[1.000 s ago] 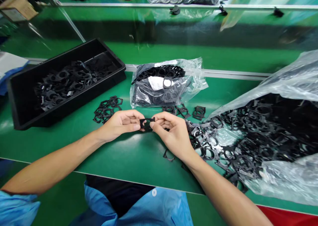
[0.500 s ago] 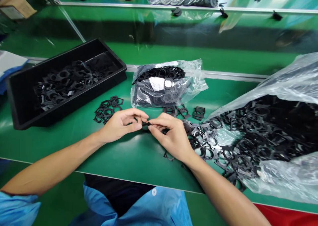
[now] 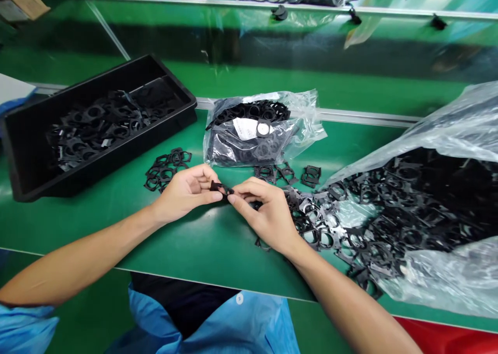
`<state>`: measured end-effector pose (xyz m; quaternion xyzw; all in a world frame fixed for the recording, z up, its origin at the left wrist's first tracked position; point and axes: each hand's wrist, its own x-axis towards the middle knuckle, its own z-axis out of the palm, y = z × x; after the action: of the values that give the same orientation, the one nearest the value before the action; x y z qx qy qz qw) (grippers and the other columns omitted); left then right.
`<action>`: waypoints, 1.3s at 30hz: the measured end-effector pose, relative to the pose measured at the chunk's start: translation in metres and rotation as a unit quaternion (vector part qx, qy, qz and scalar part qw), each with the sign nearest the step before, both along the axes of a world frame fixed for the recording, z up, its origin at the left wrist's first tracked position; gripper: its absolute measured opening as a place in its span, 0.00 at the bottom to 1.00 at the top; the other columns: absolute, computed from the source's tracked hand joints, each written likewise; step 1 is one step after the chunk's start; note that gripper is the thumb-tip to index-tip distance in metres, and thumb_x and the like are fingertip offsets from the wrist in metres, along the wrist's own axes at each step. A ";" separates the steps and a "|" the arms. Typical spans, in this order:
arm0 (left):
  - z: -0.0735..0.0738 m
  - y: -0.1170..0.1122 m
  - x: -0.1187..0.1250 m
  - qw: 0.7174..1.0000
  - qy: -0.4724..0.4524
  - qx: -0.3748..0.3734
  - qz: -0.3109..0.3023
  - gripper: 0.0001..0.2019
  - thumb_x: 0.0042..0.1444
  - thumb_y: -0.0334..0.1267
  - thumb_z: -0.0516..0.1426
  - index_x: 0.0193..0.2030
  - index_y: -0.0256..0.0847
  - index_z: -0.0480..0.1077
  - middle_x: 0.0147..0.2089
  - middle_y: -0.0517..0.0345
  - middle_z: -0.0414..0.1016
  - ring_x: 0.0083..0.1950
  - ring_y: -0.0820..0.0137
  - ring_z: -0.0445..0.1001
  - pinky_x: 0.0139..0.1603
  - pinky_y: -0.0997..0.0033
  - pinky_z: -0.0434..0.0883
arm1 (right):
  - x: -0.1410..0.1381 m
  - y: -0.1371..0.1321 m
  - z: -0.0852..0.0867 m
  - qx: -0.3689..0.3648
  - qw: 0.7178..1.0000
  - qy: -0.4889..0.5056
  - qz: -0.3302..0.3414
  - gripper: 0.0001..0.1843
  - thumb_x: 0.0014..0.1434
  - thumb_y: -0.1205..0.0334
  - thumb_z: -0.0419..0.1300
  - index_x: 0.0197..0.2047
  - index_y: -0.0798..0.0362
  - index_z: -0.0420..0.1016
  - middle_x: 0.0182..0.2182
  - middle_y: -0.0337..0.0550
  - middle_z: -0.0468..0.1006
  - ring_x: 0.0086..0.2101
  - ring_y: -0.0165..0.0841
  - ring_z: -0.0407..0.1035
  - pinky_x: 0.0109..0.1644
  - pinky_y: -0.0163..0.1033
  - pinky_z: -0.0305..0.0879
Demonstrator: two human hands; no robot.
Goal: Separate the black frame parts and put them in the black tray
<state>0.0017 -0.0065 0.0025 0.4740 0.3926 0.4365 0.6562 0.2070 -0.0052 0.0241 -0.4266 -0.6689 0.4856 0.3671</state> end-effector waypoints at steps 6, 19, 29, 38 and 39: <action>0.002 -0.002 0.001 0.999 0.011 0.022 0.025 0.15 0.51 0.42 0.71 0.38 0.36 0.75 0.33 0.58 0.79 0.36 0.74 0.79 0.40 0.76 0.75 | 0.000 0.000 0.001 -0.039 0.998 0.038 -0.015 0.08 0.60 0.58 0.68 0.32 0.53 0.79 0.29 0.40 0.76 0.29 0.30 0.70 0.34 0.35 0.66; 0.003 -0.001 0.000 0.999 0.009 -0.022 0.037 0.14 0.46 0.39 0.73 0.37 0.35 0.80 0.33 0.55 0.84 0.35 0.70 0.83 0.40 0.74 0.79 | 0.003 0.003 0.004 -0.139 0.984 0.087 0.075 0.18 0.60 0.46 0.68 0.33 0.54 0.80 0.31 0.42 0.76 0.30 0.32 0.72 0.37 0.38 0.69; 0.005 -0.001 -0.003 0.999 0.000 -0.042 0.024 0.13 0.47 0.41 0.73 0.36 0.35 0.83 0.35 0.52 0.86 0.38 0.64 0.84 0.46 0.68 0.81 | 0.001 -0.002 0.005 -0.022 0.999 0.018 0.041 0.12 0.67 0.55 0.62 0.35 0.53 0.77 0.30 0.42 0.75 0.32 0.33 0.72 0.37 0.37 0.66; 0.004 0.002 -0.003 0.998 -0.007 -0.059 -0.006 0.15 0.46 0.42 0.73 0.38 0.35 0.82 0.35 0.51 0.85 0.35 0.68 0.82 0.40 0.71 0.78 | 0.005 0.000 0.006 -0.003 0.999 0.001 0.043 0.10 0.66 0.59 0.61 0.35 0.54 0.79 0.28 0.42 0.76 0.31 0.33 0.70 0.37 0.38 0.64; 0.004 0.002 -0.004 0.999 0.006 -0.053 -0.007 0.15 0.47 0.42 0.73 0.38 0.35 0.82 0.35 0.52 0.84 0.35 0.69 0.81 0.40 0.72 0.77 | 0.005 0.000 0.005 -0.010 0.999 0.004 0.042 0.10 0.66 0.59 0.61 0.34 0.54 0.79 0.28 0.42 0.77 0.31 0.33 0.70 0.37 0.38 0.64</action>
<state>-0.0025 -0.0045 0.0065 0.4436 0.4160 0.4080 0.6810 0.2115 -0.0047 0.0292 -0.4002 -0.6794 0.5093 0.3449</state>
